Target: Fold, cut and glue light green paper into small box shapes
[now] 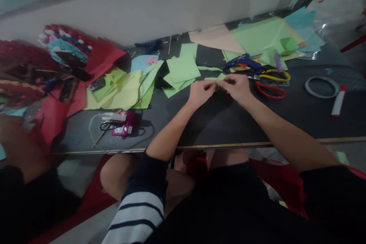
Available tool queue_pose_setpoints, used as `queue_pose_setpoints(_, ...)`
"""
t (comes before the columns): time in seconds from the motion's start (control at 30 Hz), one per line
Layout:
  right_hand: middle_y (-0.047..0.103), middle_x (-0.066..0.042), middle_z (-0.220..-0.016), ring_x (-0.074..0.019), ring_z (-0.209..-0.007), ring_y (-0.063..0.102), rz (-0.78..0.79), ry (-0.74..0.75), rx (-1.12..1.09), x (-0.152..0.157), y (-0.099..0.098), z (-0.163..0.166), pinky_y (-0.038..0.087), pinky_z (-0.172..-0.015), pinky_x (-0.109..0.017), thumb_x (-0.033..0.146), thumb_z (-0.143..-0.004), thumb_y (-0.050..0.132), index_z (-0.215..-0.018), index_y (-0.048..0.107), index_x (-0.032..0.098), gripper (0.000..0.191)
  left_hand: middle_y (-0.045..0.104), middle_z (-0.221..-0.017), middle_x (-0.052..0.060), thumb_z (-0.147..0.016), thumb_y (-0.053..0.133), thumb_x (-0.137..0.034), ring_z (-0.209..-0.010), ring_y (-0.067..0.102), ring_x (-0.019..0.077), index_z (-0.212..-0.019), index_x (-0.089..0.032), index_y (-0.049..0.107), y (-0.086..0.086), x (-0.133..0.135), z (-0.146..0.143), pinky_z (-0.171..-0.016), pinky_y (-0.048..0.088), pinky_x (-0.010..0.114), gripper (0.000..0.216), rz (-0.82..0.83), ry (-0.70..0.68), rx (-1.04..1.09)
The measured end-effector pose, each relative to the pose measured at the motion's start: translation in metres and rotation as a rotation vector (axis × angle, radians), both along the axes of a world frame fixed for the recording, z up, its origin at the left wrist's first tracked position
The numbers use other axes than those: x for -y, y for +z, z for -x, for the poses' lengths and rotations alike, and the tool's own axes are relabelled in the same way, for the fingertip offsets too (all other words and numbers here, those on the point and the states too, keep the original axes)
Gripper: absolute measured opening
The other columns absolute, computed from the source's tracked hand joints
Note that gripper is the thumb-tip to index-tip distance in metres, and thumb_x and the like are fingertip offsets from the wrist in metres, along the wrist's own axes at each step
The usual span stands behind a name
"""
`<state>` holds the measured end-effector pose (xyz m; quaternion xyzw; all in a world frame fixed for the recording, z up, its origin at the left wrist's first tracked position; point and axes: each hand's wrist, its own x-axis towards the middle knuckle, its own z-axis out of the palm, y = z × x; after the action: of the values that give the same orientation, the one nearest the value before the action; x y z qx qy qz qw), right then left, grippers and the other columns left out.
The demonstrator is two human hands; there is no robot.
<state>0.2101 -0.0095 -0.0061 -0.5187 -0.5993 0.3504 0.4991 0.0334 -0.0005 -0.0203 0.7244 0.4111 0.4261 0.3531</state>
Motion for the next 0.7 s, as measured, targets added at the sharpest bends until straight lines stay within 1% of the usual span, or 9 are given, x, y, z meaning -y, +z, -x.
queue_pose_setpoints(0.1,0.055,0.003,-0.051,-0.0102,-0.046,0.044,0.051,0.022,-0.053,0.001,0.003,0.001,0.035,-0.047,-0.028,0.053,-0.068,0.095,-0.06,0.067,0.021,0.044,0.076,-0.068,0.0,-0.094,0.068,-0.026,-0.062,0.065,0.0126,-0.068,-0.02,0.076,-0.001,-0.001,0.0,-0.065,0.05,0.026,0.028,0.073,-0.019,0.082)
queue_pose_setpoints(0.17,0.057,0.003,-0.05,-0.0092,-0.043,0.043,0.068,0.045,-0.084,0.002,0.004,0.002,0.035,-0.044,-0.027,0.056,-0.065,0.096,-0.059,0.068,0.021,0.045,0.076,-0.069,0.001,-0.093,0.07,-0.028,-0.063,0.067,0.0134,-0.067,-0.02,0.076,-0.001,-0.002,0.002,-0.065,0.051,0.026,0.028,0.082,-0.039,0.087)
queue_pose_setpoints(0.27,0.06,0.002,-0.051,-0.009,-0.044,0.045,0.051,0.066,-0.111,0.003,0.005,0.001,0.036,-0.045,-0.027,0.054,-0.063,0.097,-0.059,0.072,0.02,0.042,0.075,-0.068,0.002,-0.092,0.072,-0.03,-0.064,0.067,0.0145,-0.068,-0.019,0.077,0.002,-0.002,0.006,-0.064,0.052,0.027,0.027,0.053,-0.05,0.056)
queue_pose_setpoints(0.37,0.061,0.001,-0.054,-0.0092,-0.045,0.046,0.032,0.062,-0.142,0.002,0.003,0.001,0.036,-0.044,-0.027,0.053,-0.062,0.097,-0.061,0.074,0.019,0.041,0.078,-0.072,0.004,-0.091,0.074,-0.034,-0.066,0.069,0.015,-0.071,-0.018,0.079,0.004,0.0,0.007,-0.066,0.054,0.028,0.027,0.06,-0.046,0.089)
queue_pose_setpoints(0.47,0.065,0.0,-0.061,-0.0098,-0.048,0.048,-0.005,0.04,-0.186,-0.001,-0.003,0.001,0.037,-0.043,-0.026,0.054,-0.062,0.097,-0.072,0.079,0.019,0.041,0.079,-0.073,0.005,-0.089,0.078,-0.043,-0.066,0.07,0.0145,-0.07,-0.018,0.078,0.004,0.001,0.004,-0.066,0.056,0.027,0.031,0.102,-0.051,0.155)
queue_pose_setpoints(0.53,0.069,0.0,-0.066,-0.0111,-0.051,0.052,-0.072,0.004,-0.177,-0.002,-0.006,0.0,0.041,-0.045,-0.026,0.056,-0.065,0.096,-0.079,0.081,0.02,0.042,0.079,-0.071,0.005,-0.086,0.082,-0.045,-0.064,0.069,0.0133,-0.067,-0.017,0.077,0.004,0.002,0.002,-0.064,0.055,0.025,0.034,0.143,-0.044,0.201)
queue_pose_setpoints(0.57,0.072,-0.001,-0.069,-0.0122,-0.054,0.055,-0.129,-0.021,-0.144,-0.002,-0.007,-0.001,0.044,-0.048,-0.027,0.056,-0.068,0.094,-0.08,0.082,0.02,0.039,0.079,-0.07,0.005,-0.084,0.083,-0.044,-0.063,0.068,0.0125,-0.066,-0.016,0.077,0.005,0.002,0.001,-0.063,0.054,0.024,0.034,0.171,-0.039,0.224)
queue_pose_setpoints(0.63,0.077,-0.003,-0.078,-0.0151,-0.061,0.063,-0.289,-0.066,-0.009,-0.001,-0.009,-0.003,0.05,-0.055,-0.029,0.051,-0.079,0.088,-0.081,0.084,0.022,0.029,0.078,-0.068,0.004,-0.082,0.086,-0.041,-0.061,0.067,0.0107,-0.066,-0.016,0.079,0.005,0.003,-0.001,-0.061,0.052,0.022,0.03,0.235,-0.028,0.269)
queue_pose_setpoints(0.7,0.08,-0.004,-0.086,-0.0181,-0.071,0.069,-0.497,-0.08,0.163,0.001,-0.011,-0.005,0.055,-0.064,-0.033,0.04,-0.089,0.081,-0.084,0.085,0.026,0.016,0.078,-0.067,0.002,-0.079,0.088,-0.04,-0.059,0.065,0.0091,-0.066,-0.017,0.08,0.004,0.003,-0.003,-0.06,0.051,0.021,0.028,0.279,-0.012,0.311)
